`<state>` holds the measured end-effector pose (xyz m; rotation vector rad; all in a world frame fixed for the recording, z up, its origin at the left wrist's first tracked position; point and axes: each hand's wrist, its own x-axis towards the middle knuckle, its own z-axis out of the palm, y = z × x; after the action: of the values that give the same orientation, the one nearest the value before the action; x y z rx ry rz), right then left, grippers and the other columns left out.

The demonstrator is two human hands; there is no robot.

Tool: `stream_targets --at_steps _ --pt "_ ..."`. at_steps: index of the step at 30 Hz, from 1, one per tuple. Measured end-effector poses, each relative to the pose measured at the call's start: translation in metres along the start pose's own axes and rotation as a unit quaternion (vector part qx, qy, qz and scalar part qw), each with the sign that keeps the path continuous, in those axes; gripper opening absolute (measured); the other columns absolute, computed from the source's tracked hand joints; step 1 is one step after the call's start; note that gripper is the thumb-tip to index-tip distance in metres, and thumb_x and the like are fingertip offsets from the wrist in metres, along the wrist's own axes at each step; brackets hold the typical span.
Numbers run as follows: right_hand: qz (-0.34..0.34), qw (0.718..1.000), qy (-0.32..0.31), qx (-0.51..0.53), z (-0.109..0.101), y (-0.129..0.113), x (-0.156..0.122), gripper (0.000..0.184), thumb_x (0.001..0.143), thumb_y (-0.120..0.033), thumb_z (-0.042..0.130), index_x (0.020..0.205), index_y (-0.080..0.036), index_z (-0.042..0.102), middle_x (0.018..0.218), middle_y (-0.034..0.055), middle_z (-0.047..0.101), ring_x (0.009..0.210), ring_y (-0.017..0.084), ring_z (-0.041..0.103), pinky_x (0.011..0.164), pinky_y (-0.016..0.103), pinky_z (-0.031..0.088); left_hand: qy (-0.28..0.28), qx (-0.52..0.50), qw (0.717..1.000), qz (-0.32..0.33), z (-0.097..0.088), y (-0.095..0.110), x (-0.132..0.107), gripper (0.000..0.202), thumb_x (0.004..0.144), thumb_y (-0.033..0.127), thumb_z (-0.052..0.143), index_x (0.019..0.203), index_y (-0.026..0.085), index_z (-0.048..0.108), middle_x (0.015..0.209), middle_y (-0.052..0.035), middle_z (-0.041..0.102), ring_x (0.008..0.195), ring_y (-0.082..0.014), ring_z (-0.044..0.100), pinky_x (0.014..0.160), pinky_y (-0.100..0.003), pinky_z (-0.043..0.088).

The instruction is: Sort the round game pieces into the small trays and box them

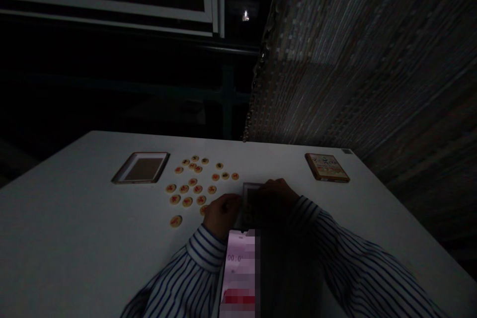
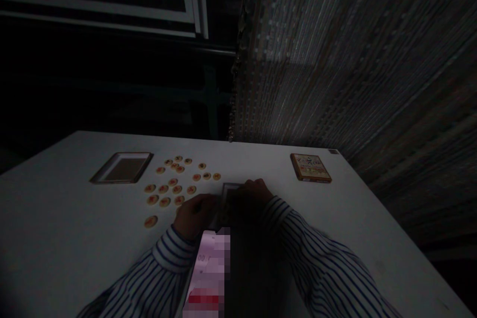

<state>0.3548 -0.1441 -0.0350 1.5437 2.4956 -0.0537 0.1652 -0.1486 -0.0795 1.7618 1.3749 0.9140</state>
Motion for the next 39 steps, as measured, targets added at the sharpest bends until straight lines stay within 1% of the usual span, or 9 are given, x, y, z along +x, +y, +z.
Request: stream_targets --at_steps 5,9,14,19,24,29,33,36,39 --pt "0.001 1.0 0.005 -0.001 -0.002 -0.003 0.0 0.022 0.079 -0.038 0.045 0.085 -0.025 0.061 0.088 0.0058 0.065 0.079 0.019 0.057 0.064 0.03 0.035 -0.006 -0.005 1.0 0.012 -0.001 0.0 -0.001 0.023 0.072 0.03 0.048 0.082 0.019 0.065 0.078 -0.0023 0.069 0.076 -0.0156 0.063 0.068 -0.026 0.05" --pt "-0.013 1.0 0.007 0.005 -0.004 -0.006 0.0 0.02 0.076 -0.037 0.049 0.088 -0.027 0.061 0.088 0.0045 0.065 0.082 0.02 0.057 0.066 0.03 0.035 -0.002 0.0 1.0 0.007 -0.001 0.001 -0.002 0.023 0.072 0.03 0.048 0.082 0.018 0.065 0.077 -0.0025 0.069 0.072 -0.0155 0.063 0.066 -0.027 0.05" --pt "-0.016 1.0 0.002 0.008 -0.003 -0.004 0.001 0.018 0.078 -0.037 0.047 0.087 -0.028 0.06 0.092 0.0021 0.064 0.082 0.018 0.056 0.064 0.028 0.034 -0.01 -0.002 1.0 0.011 -0.002 0.001 -0.002 0.024 0.072 0.03 0.048 0.083 0.018 0.065 0.076 -0.003 0.069 0.072 -0.0157 0.063 0.066 -0.027 0.05" --pt "-0.025 1.0 -0.009 0.007 -0.003 -0.003 0.002 0.019 0.079 -0.035 0.046 0.088 -0.027 0.061 0.091 0.0028 0.064 0.082 0.016 0.057 0.066 0.028 0.034 -0.01 -0.002 1.0 0.016 0.0 -0.003 -0.002 0.024 0.072 0.03 0.049 0.083 0.017 0.065 0.077 -0.0034 0.069 0.073 -0.0156 0.063 0.068 -0.027 0.05" --pt "-0.019 1.0 -0.002 0.01 -0.008 -0.007 -0.001 0.019 0.077 -0.037 0.047 0.081 -0.025 0.062 0.087 0.0035 0.064 0.077 0.018 0.057 0.062 0.028 0.034 -0.017 -0.023 1.0 0.012 0.0 -0.003 -0.002 0.022 0.072 0.027 0.049 0.083 0.017 0.065 0.079 -0.0037 0.069 0.075 -0.0158 0.063 0.069 -0.028 0.05" --pt "-0.017 0.999 0.002 0.028 -0.009 -0.006 0.0 0.021 0.076 -0.041 0.048 0.086 -0.026 0.06 0.091 0.0033 0.064 0.079 0.018 0.057 0.063 0.028 0.035 -0.012 -0.01 1.0 0.014 -0.003 0.001 -0.002 0.022 0.072 0.029 0.049 0.082 0.018 0.065 0.077 -0.0032 0.069 0.074 -0.0161 0.062 0.068 -0.028 0.05" --pt "0.052 0.998 -0.001 0.029 -0.009 0.006 0.005 0.027 0.077 -0.043 0.046 0.088 -0.024 0.061 0.092 0.006 0.064 0.083 0.021 0.057 0.066 0.03 0.038 -0.016 -0.016 1.0 0.005 -0.011 0.002 -0.002 0.025 0.072 0.031 0.048 0.084 0.017 0.065 0.077 -0.0045 0.068 0.072 -0.0159 0.062 0.067 -0.028 0.049" --pt "0.046 0.996 0.048 0.052 -0.011 0.018 0.004 0.026 0.081 -0.03 0.042 0.1 -0.024 0.059 0.105 0.0042 0.061 0.093 0.018 0.055 0.075 0.03 0.038 -0.012 -0.005 1.0 0.011 -0.023 0.001 -0.001 0.028 0.073 0.034 0.048 0.087 0.016 0.065 0.078 -0.0053 0.068 0.072 -0.0162 0.062 0.067 -0.028 0.048" --pt "0.043 0.992 0.091 0.078 -0.016 0.021 0.004 0.028 0.081 -0.023 0.04 0.101 -0.021 0.059 0.107 0.0027 0.061 0.097 0.016 0.053 0.082 0.029 0.036 0.009 0.012 1.0 0.016 -0.04 -0.001 0.003 0.032 0.073 0.038 0.048 0.089 0.016 0.064 0.079 -0.0058 0.067 0.071 -0.0163 0.061 0.066 -0.027 0.048"
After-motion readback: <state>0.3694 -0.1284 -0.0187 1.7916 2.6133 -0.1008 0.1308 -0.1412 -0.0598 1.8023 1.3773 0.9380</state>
